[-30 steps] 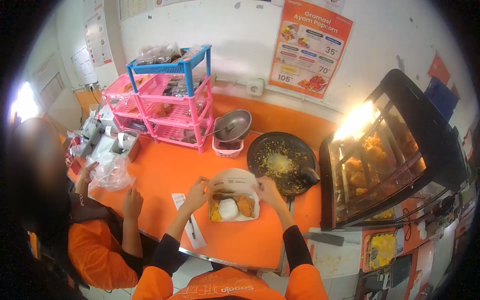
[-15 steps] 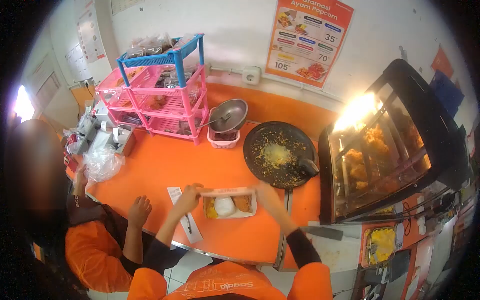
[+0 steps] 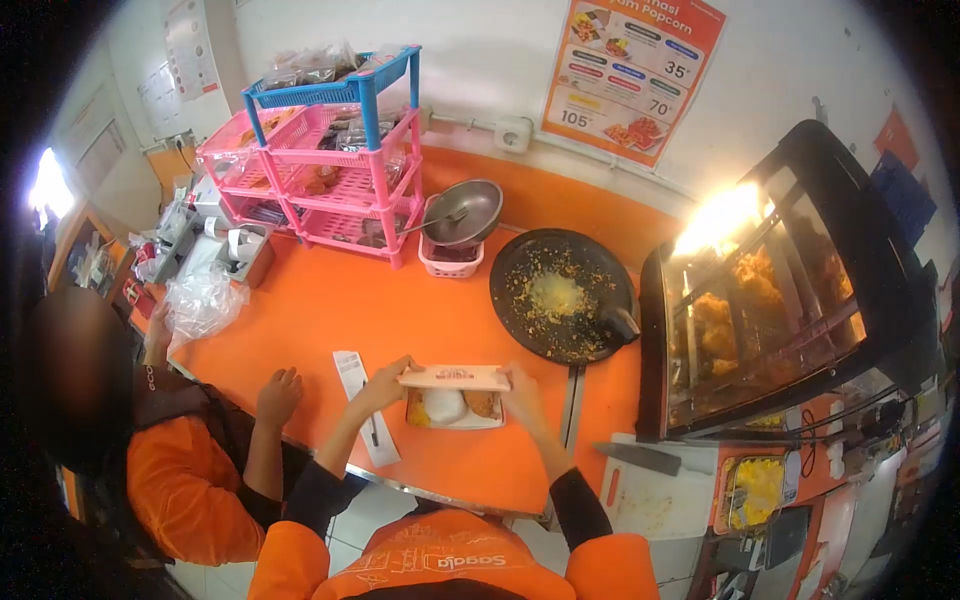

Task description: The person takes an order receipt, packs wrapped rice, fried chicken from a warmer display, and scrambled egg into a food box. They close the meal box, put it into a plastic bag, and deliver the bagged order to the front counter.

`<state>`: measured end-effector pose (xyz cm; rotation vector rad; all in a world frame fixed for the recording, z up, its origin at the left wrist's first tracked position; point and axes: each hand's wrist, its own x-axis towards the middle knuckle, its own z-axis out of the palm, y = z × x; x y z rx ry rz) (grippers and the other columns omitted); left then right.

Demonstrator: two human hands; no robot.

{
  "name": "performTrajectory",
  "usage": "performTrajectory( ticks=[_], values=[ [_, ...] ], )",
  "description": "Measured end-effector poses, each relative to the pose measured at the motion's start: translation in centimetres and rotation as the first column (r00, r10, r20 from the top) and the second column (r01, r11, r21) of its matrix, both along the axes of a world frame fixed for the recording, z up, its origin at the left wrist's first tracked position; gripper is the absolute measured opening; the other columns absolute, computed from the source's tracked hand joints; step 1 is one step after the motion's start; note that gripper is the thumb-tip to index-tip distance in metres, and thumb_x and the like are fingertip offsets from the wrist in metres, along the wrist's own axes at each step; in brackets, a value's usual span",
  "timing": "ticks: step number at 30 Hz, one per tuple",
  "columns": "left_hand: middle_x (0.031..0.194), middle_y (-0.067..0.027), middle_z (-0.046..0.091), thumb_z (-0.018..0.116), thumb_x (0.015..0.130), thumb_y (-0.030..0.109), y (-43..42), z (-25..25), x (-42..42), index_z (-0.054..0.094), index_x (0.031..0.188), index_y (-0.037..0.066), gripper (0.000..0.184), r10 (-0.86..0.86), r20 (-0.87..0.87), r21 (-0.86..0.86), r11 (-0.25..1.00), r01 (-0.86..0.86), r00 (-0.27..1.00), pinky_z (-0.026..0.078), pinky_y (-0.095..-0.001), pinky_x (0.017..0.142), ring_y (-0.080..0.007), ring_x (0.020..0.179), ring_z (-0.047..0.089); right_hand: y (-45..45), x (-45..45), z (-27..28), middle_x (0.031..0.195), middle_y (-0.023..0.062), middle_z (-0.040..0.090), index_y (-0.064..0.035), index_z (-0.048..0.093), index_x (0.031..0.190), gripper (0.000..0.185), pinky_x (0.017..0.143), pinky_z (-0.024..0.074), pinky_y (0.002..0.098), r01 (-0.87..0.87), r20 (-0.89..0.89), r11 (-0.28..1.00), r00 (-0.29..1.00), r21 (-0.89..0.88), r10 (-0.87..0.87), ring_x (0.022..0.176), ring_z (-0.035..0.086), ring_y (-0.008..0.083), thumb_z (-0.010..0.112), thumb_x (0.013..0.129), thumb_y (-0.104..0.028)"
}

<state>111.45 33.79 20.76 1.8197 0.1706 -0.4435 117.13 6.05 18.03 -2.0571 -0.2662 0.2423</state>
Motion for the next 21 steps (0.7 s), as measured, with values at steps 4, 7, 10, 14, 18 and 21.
performTrajectory(
  ticks=[4,7,10,14,18,21],
  values=[
    [0.133,-0.0246,0.042,0.067,0.078,0.014,-1.5,-5.3,-4.7,0.043,0.127,0.007,0.055,-0.206,0.344,0.446,0.894,0.033,0.916,0.038,-0.0424,0.098,-0.0349,0.123,0.044,-1.0,-3.8,-5.0,0.122,0.0254,0.052,-0.0058,0.036,0.124,0.053,0.095,0.0407,0.0426,-0.066,0.219,0.992,0.972,-0.104,0.087,0.119,0.049,0.0378,0.066,0.080,-0.007],
    [0.149,-0.0234,0.019,0.073,0.073,0.021,-1.2,-2.7,-5.6,0.034,0.139,0.011,0.077,-0.336,0.238,0.640,0.760,0.113,0.911,0.022,-0.0466,0.111,-0.0402,0.136,0.024,-2.7,-3.8,-5.4,0.143,0.0264,0.030,-0.0053,0.031,0.133,0.070,0.106,0.0280,0.0468,-0.180,0.155,0.956,0.963,-0.232,0.219,0.137,0.024,0.0388,0.073,0.078,-0.018],
    [0.152,-0.0225,0.013,0.075,0.072,0.027,0.5,-1.6,-5.0,0.029,0.144,0.011,0.087,-0.422,0.310,0.538,0.817,0.209,0.852,0.015,-0.0468,0.114,-0.0398,0.140,0.014,-3.5,-2.5,-0.4,0.152,0.0255,0.010,-0.0076,0.025,0.142,0.085,0.113,0.0142,0.0484,-0.443,0.139,0.896,0.889,0.019,0.437,0.142,0.001,0.0390,0.076,0.076,-0.025],
    [0.154,-0.0161,0.012,0.067,0.079,0.021,0.3,-2.6,-5.4,0.031,0.144,0.014,0.075,-0.479,0.486,0.454,0.853,0.257,0.731,0.028,-0.0478,0.109,-0.0421,0.136,0.026,-3.0,-2.7,1.7,0.152,0.0262,0.002,-0.0160,0.036,0.142,0.073,0.113,0.0168,0.0456,-0.563,0.046,0.824,0.823,-0.061,0.566,0.142,0.001,0.0395,0.072,0.078,-0.020],
    [0.152,-0.0140,0.021,0.061,0.081,0.012,-0.4,-3.1,-6.2,0.036,0.142,0.015,0.065,-0.455,0.458,0.435,0.864,0.254,0.764,0.038,-0.0473,0.102,-0.0437,0.127,0.039,-2.2,-3.2,1.5,0.152,0.0247,0.007,-0.0198,0.050,0.135,0.057,0.107,0.0344,0.0443,-0.508,0.120,0.848,0.842,-0.150,0.526,0.140,0.015,0.0406,0.064,0.082,-0.004],
    [0.150,-0.0138,0.027,0.058,0.081,0.007,0.2,-2.8,-5.3,0.040,0.140,0.016,0.062,-0.366,0.523,0.269,0.928,0.258,0.770,0.044,-0.0468,0.097,-0.0450,0.119,0.046,-2.2,-3.3,1.5,0.151,0.0236,0.017,-0.0200,0.047,0.137,0.053,0.101,0.0414,0.0427,-0.521,0.040,0.838,0.845,-0.162,0.534,0.137,0.023,0.0409,0.054,0.087,-0.001]
  ],
)
